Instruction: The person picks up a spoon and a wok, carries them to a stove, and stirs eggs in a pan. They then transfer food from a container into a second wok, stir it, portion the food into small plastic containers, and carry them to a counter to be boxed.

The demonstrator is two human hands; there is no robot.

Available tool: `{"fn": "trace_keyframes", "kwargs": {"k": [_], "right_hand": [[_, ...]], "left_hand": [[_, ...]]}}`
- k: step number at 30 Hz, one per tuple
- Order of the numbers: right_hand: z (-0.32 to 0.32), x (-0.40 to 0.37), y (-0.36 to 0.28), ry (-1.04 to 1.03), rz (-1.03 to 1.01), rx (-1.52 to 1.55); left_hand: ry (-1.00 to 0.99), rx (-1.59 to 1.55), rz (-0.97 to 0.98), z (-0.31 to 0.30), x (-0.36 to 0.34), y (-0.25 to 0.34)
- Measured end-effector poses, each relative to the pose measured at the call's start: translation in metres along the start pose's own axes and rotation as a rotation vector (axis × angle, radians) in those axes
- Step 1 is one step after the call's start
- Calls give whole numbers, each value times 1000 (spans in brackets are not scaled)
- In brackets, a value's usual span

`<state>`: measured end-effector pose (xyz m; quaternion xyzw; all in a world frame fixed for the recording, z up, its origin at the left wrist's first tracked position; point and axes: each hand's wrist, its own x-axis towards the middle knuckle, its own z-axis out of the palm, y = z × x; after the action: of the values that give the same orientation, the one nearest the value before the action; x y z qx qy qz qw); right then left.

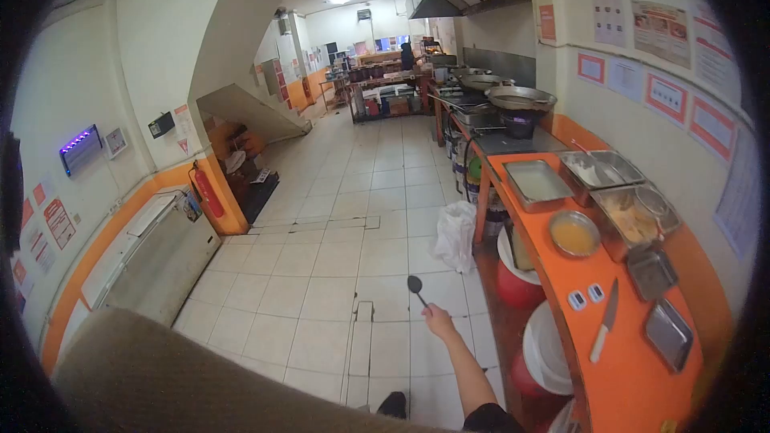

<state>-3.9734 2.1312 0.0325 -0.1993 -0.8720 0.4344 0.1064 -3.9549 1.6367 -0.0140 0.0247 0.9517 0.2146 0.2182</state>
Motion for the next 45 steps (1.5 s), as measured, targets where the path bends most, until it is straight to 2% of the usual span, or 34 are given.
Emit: {"fn": "trace_keyframes", "kwargs": {"k": [2, 4, 5, 7, 10, 13, 16, 20, 25, 26, 27, 29, 31, 32, 33, 35, 36, 39, 41, 44, 45], "right_hand": [[19, 36, 9, -93, -9, 80], [71, 59, 120, -220, 92, -120], [69, 60, 148, -308, 201, -222], [50, 53, 191, -474, 479, -348], [9, 60, 224, -556, 797, -387], [-25, 105, 240, -546, 991, -377], [-52, 193, 247, -529, 1075, -370], [-56, 361, 250, -528, 984, -413], [-6, 655, 244, -546, 561, -592], [16, 719, 230, -539, 466, -627], [31, 780, 209, -418, 352, -524], [45, 887, 123, -462, 103, -499], [83, 967, 97, -435, 62, -341], [99, 994, 85, -458, 93, -265], [110, 1011, 81, -483, 127, -195], [111, 1039, 77, -657, 26, -99], [118, 1052, 95, -746, 397, 16], [96, 1104, 127, -939, 734, 283], [82, 1157, 136, -903, 859, 393], [64, 1246, 156, -769, 937, 530], [59, 1279, 164, -724, 952, 578]], "left_hand": [[-21, -10, -26, -5, 54, 18], [-36, -32, -55, -15, 106, 35], [-42, -43, -70, -19, 134, 45], [-61, -62, -103, -20, 187, 61], [-91, -89, -158, -18, 269, 86], [-111, -111, -222, -17, 357, 108], [-149, -138, -302, -20, 435, 130], [-150, -197, -314, -28, 527, 168], [-30, -309, -96, -30, 667, 226], [-53, -258, -165, -45, 689, 256], [-56, -465, -193, -52, 713, 284], [-48, -341, -122, -83, 765, 353], [-4, -201, -89, -133, 811, 439], [55, -160, 97, -110, 866, 430], [-35, -106, 107, -138, 891, 472], [-71, 149, 378, -170, 957, 534], [-107, 134, 457, -186, 985, 572], [-160, 127, 684, -216, 1078, 684], [-163, 185, 802, -217, 1141, 745], [-299, 242, 1212, -233, 1240, 836], [-298, 247, 1245, -234, 1264, 864]]}}
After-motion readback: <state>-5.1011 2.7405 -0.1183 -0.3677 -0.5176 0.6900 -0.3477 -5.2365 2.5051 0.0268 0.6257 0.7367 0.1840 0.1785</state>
